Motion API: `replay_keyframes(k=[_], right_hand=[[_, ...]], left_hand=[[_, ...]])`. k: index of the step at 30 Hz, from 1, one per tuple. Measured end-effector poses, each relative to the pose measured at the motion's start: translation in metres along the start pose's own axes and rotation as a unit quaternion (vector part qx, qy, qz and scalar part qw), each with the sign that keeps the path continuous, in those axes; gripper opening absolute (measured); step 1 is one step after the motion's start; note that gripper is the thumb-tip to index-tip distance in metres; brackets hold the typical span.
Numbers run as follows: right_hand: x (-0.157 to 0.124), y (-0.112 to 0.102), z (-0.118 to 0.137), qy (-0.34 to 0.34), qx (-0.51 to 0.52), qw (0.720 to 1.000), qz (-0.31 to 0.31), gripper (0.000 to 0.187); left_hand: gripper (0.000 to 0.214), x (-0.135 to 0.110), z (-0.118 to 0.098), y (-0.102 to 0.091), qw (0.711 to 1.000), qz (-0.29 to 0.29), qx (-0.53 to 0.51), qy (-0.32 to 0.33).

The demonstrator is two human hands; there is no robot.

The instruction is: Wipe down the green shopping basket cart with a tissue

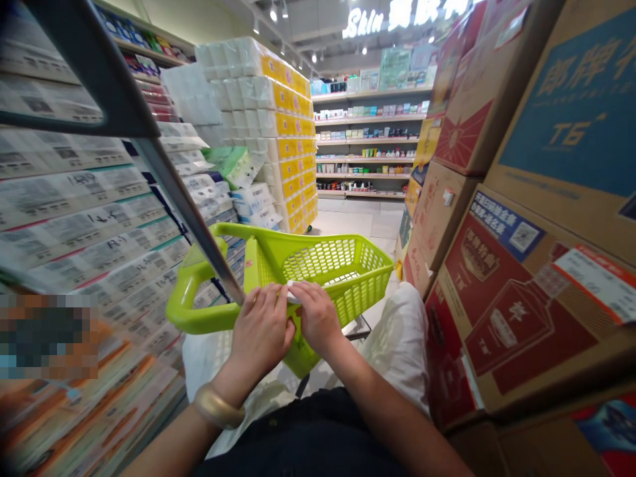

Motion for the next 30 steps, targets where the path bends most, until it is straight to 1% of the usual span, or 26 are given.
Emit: replay_keyframes(k=[2, 6, 7, 9, 12, 13, 15, 19, 21, 24, 25, 27, 30], right_hand=[[0.0, 0.002, 0.001, -0.011, 0.012, 1.0, 0.004, 0.048], [-0.004, -0.001, -0.023, 0.052, -0.036, 0.998, -0.02, 0.046], [-0.004, -0.002, -0.026, 0.062, -0.043, 0.997, -0.022, 0.047], [-0.004, 0.0, -0.018, 0.048, -0.031, 0.998, -0.014, 0.048], [-0.002, 0.004, 0.004, -0.006, 0.009, 1.0, 0.007, 0.047], [-0.001, 0.004, 0.007, -0.015, 0.016, 1.0, 0.01, 0.046], [-0.002, 0.004, 0.003, -0.008, 0.012, 1.0, 0.005, 0.046], [-0.004, -0.001, -0.015, 0.043, -0.026, 0.999, -0.02, 0.047], [-0.003, 0.0, -0.01, 0.039, -0.017, 0.999, -0.012, 0.046], [-0.001, 0.004, 0.009, -0.005, 0.024, 1.0, 0.011, 0.044], [-0.001, 0.004, 0.011, -0.014, 0.032, 0.999, 0.013, 0.044], [-0.002, 0.004, 0.005, -0.01, 0.028, 1.0, 0.006, 0.044], [-0.005, 0.001, -0.015, 0.032, -0.01, 0.999, -0.02, 0.045]], left_hand=[[0.042, -0.002, 0.001, 0.006, 1.0, 0.014, 0.024, -0.012], [0.039, -0.005, 0.005, 0.008, 0.999, 0.017, 0.037, -0.023], [0.039, -0.005, 0.006, 0.007, 0.999, 0.016, 0.034, -0.026], [0.038, -0.006, 0.007, 0.007, 0.999, 0.017, 0.026, -0.031], [0.035, -0.007, 0.008, 0.007, 0.999, 0.017, 0.022, -0.033], [0.034, -0.007, 0.008, 0.007, 0.999, 0.017, 0.026, -0.032], [0.035, -0.008, 0.007, 0.007, 0.999, 0.013, 0.037, -0.026], [0.039, -0.01, 0.008, 0.008, 0.999, -0.001, 0.04, -0.007], [0.038, -0.01, 0.008, 0.008, 0.999, -0.01, 0.037, 0.0], [0.034, -0.01, 0.01, 0.009, 0.999, -0.02, 0.043, 0.004], [0.033, -0.011, 0.01, 0.009, 0.999, -0.022, 0.046, 0.006], [0.035, -0.011, 0.01, 0.009, 0.998, -0.027, 0.049, 0.01], [0.037, -0.012, 0.01, 0.008, 0.998, -0.032, 0.049, 0.01]])
Point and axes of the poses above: each hand's wrist, its own x-axis towards the middle knuckle, its own y-axis out of the palm, z = x × y, the point moved 9 cm from there along x, towards the middle knuckle, and after that the axes turned 15 degrees about -x, right-handed, at the moved point
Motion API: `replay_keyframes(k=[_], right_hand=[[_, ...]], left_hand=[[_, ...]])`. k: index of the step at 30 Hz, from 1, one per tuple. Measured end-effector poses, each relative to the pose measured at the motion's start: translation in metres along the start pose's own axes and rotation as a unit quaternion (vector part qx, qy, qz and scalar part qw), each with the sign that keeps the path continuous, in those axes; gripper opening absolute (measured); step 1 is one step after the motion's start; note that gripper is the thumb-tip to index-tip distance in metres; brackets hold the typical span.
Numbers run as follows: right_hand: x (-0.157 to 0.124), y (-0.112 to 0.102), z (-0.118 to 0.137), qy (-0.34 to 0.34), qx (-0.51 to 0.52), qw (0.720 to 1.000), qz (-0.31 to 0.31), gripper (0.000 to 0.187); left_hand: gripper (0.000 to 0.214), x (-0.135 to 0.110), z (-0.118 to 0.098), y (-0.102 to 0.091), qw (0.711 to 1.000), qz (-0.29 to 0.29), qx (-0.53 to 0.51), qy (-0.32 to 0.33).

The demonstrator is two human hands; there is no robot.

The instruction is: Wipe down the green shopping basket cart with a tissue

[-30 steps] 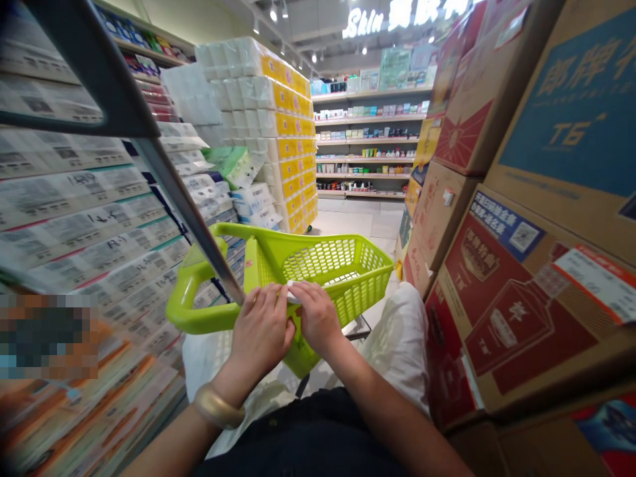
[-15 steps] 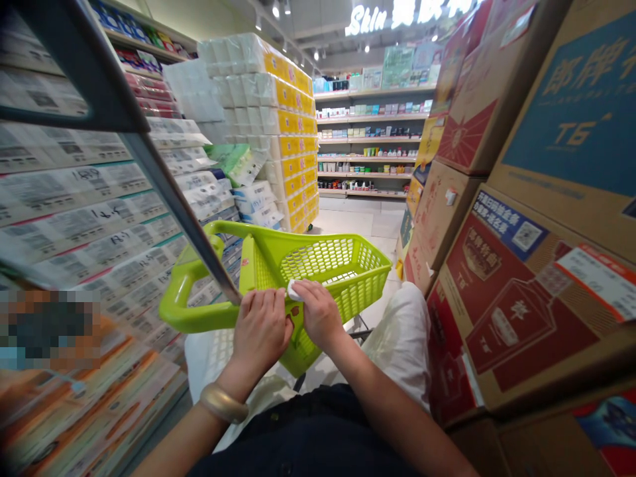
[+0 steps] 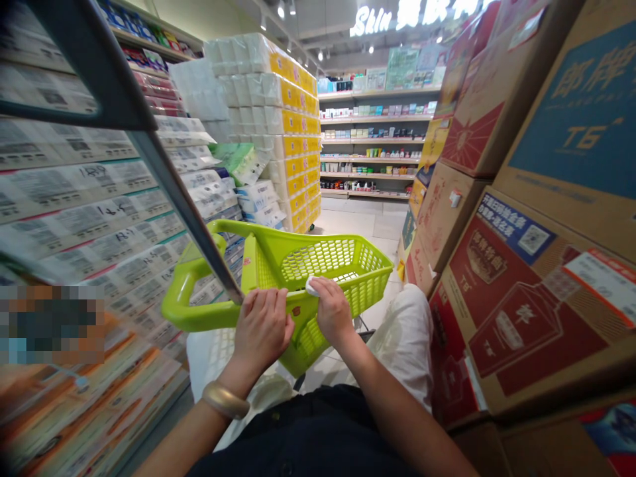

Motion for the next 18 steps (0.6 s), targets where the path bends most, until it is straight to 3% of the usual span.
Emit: replay_keyframes(k=[2, 7, 14, 18], right_hand=[[-0.001, -0.001, -0.003, 0.012, -0.006, 1.0, -0.009, 0.044], [0.0, 0.004, 0.022, -0.052, 0.048, 0.997, 0.023, 0.044], [-0.003, -0.001, 0.003, -0.02, 0.013, 1.0, -0.014, 0.042], [-0.003, 0.003, 0.023, -0.062, 0.049, 0.997, 0.013, 0.045]], left_hand=[[0.036, 0.0, 0.0, 0.0, 1.0, 0.0, -0.002, -0.004], [0.033, 0.001, 0.0, 0.001, 1.0, 0.001, -0.005, -0.007], [0.037, 0.001, 0.001, 0.001, 1.0, 0.0, 0.0, -0.004], [0.034, 0.001, 0.001, 0.001, 1.0, -0.002, -0.002, -0.005]])
Point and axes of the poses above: each hand's wrist, its own x-axis towards the middle knuckle, its own y-axis out of the palm, z = x × y, the point moved 9 cm from there along x, towards the middle knuckle, and after that the axes turned 15 degrees about -x, right-handed, at the moved point
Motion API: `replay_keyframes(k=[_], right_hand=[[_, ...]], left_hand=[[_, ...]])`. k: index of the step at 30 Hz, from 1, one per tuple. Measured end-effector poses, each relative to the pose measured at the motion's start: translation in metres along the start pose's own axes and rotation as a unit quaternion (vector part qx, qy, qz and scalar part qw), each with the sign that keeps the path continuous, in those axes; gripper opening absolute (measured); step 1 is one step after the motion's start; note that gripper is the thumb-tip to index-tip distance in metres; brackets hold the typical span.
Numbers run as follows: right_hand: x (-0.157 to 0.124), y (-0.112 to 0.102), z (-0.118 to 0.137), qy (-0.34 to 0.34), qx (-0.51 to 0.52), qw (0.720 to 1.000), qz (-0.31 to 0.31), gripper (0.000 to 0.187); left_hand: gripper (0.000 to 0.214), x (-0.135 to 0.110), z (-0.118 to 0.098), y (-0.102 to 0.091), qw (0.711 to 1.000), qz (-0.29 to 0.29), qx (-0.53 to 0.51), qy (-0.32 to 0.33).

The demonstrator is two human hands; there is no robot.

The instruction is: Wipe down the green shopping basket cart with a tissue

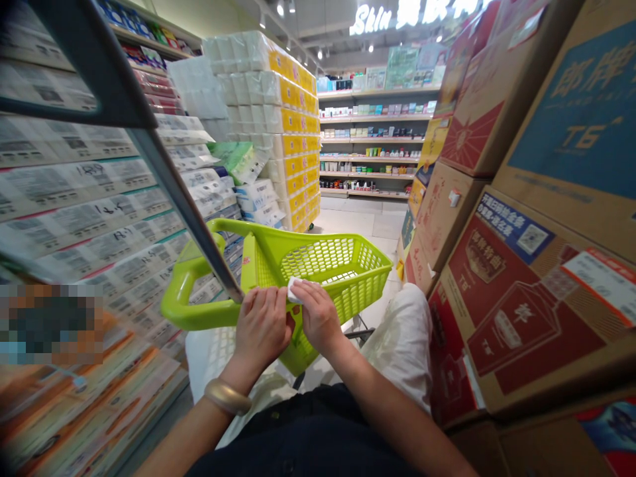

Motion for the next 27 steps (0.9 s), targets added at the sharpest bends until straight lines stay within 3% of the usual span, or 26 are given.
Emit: replay_keyframes(k=[9, 19, 27], right_hand=[[-0.003, 0.003, 0.002, -0.075, 0.028, 0.994, 0.071, 0.06], [0.004, -0.007, -0.005, -0.037, 0.041, 0.998, -0.023, 0.04], [0.004, -0.004, -0.001, -0.036, 0.017, 0.999, -0.019, 0.034]], left_hand=[[0.037, -0.001, 0.001, 0.0, 1.0, 0.001, -0.004, 0.006], [0.034, -0.001, 0.002, 0.0, 1.0, 0.003, -0.005, -0.001], [0.035, 0.0, 0.003, 0.001, 1.0, 0.005, -0.023, -0.003]])
Point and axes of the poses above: each hand's wrist, its own x-axis towards the middle knuckle, its own y-axis out of the palm, z = x × y, the point moved 9 cm from there along x, towards the middle knuckle, and after that the axes turned 15 degrees about -x, right-handed, at the moved point
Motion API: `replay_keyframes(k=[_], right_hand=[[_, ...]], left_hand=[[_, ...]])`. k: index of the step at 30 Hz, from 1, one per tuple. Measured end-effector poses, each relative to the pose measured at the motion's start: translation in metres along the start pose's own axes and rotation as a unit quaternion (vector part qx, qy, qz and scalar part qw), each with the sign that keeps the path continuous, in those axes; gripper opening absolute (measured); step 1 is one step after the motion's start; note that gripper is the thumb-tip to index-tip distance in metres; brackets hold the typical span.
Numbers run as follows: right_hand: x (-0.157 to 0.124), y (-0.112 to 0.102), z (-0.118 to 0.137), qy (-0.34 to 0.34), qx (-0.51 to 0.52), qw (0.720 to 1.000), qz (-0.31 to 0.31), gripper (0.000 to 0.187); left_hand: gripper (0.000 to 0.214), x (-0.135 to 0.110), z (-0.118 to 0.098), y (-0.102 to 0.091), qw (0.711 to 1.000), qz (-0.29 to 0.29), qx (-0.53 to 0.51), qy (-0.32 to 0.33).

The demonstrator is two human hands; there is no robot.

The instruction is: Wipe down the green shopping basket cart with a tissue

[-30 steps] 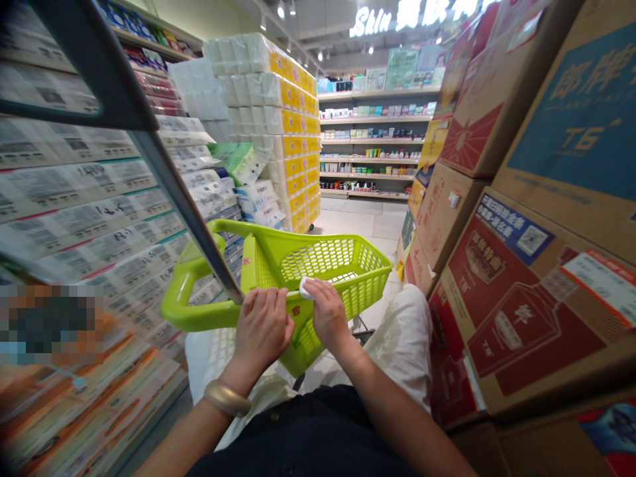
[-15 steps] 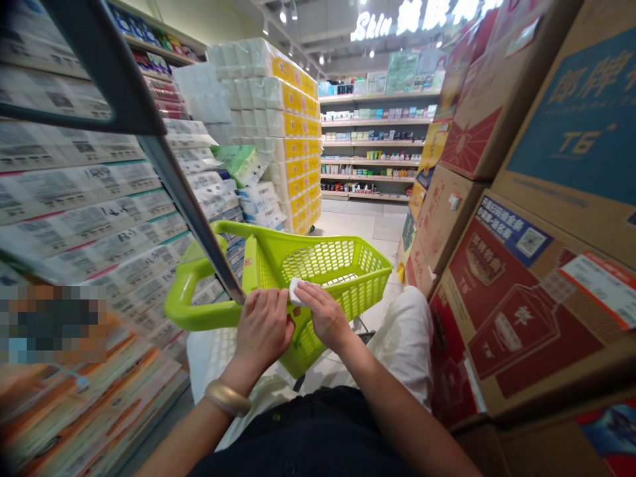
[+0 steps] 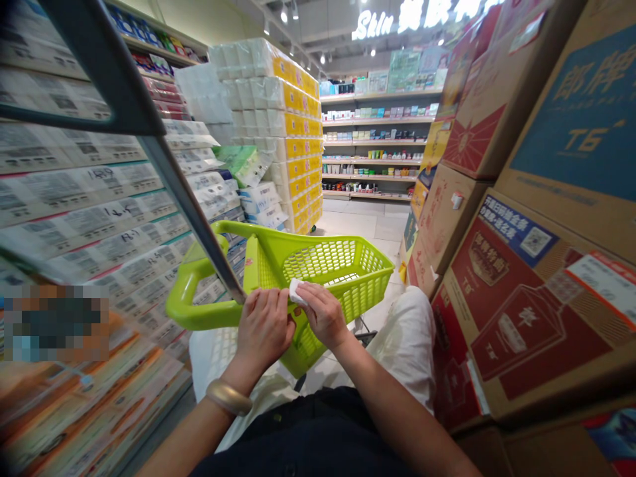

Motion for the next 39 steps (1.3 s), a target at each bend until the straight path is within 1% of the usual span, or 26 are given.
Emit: replay_keyframes(k=[3, 7, 10, 14, 18, 20, 22, 24, 26, 29, 31, 36, 39], right_hand=[[-0.004, 0.002, 0.003, -0.012, -0.001, 1.0, 0.014, 0.042], [-0.004, 0.002, 0.008, -0.018, 0.004, 1.0, 0.025, 0.05], [-0.004, 0.002, 0.008, -0.01, 0.003, 1.0, 0.024, 0.047], [-0.007, 0.004, 0.0, -0.003, -0.013, 1.0, 0.016, 0.046], [-0.009, 0.002, -0.008, 0.032, -0.041, 0.999, -0.008, 0.046], [-0.008, 0.002, -0.003, 0.031, -0.042, 0.999, -0.012, 0.047], [-0.006, 0.005, 0.004, 0.015, -0.028, 0.999, -0.002, 0.048], [-0.006, 0.007, 0.006, 0.006, -0.018, 1.0, 0.006, 0.049], [-0.007, 0.006, -0.001, 0.015, -0.027, 1.0, 0.001, 0.048], [-0.011, 0.001, -0.016, 0.052, -0.061, 0.997, -0.023, 0.045], [-0.012, 0.0, -0.018, 0.068, -0.064, 0.995, -0.03, 0.043], [-0.009, 0.006, -0.007, 0.035, -0.017, 0.999, 0.0, 0.042], [-0.011, 0.001, -0.017, 0.044, -0.035, 0.998, -0.015, 0.043]], left_hand=[[0.037, 0.0, 0.001, 0.0, 1.0, 0.002, 0.002, 0.0], [0.033, 0.001, 0.001, 0.0, 1.0, 0.002, 0.005, -0.004], [0.035, 0.001, 0.001, 0.0, 1.0, 0.0, 0.004, -0.002], [0.038, 0.0, 0.0, 0.0, 1.0, -0.001, 0.012, 0.003], [0.042, 0.0, 0.0, 0.0, 1.0, -0.009, 0.009, 0.008], [0.04, 0.0, 0.0, 0.0, 1.0, -0.008, 0.013, 0.006], [0.036, 0.0, 0.001, 0.0, 1.0, -0.006, 0.014, 0.001], [0.035, 0.0, 0.002, 0.001, 1.0, -0.005, 0.011, -0.001], [0.037, 0.0, 0.002, 0.001, 1.0, -0.005, 0.007, 0.002], [0.04, 0.0, 0.002, 0.001, 1.0, -0.007, 0.011, 0.006], [0.04, 0.0, 0.002, 0.001, 1.0, -0.007, 0.014, 0.006], [0.042, -0.001, 0.003, 0.003, 1.0, -0.006, 0.0, 0.005], [0.044, -0.002, 0.003, 0.004, 1.0, -0.003, 0.0, 0.006]])
Point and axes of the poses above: each hand's wrist, its own x-axis towards the middle knuckle, its own y-axis out of the palm, z = x × y, the point moved 9 cm from there along x, towards the middle knuckle, and after that the axes turned 15 degrees about -x, right-handed, at the moved point
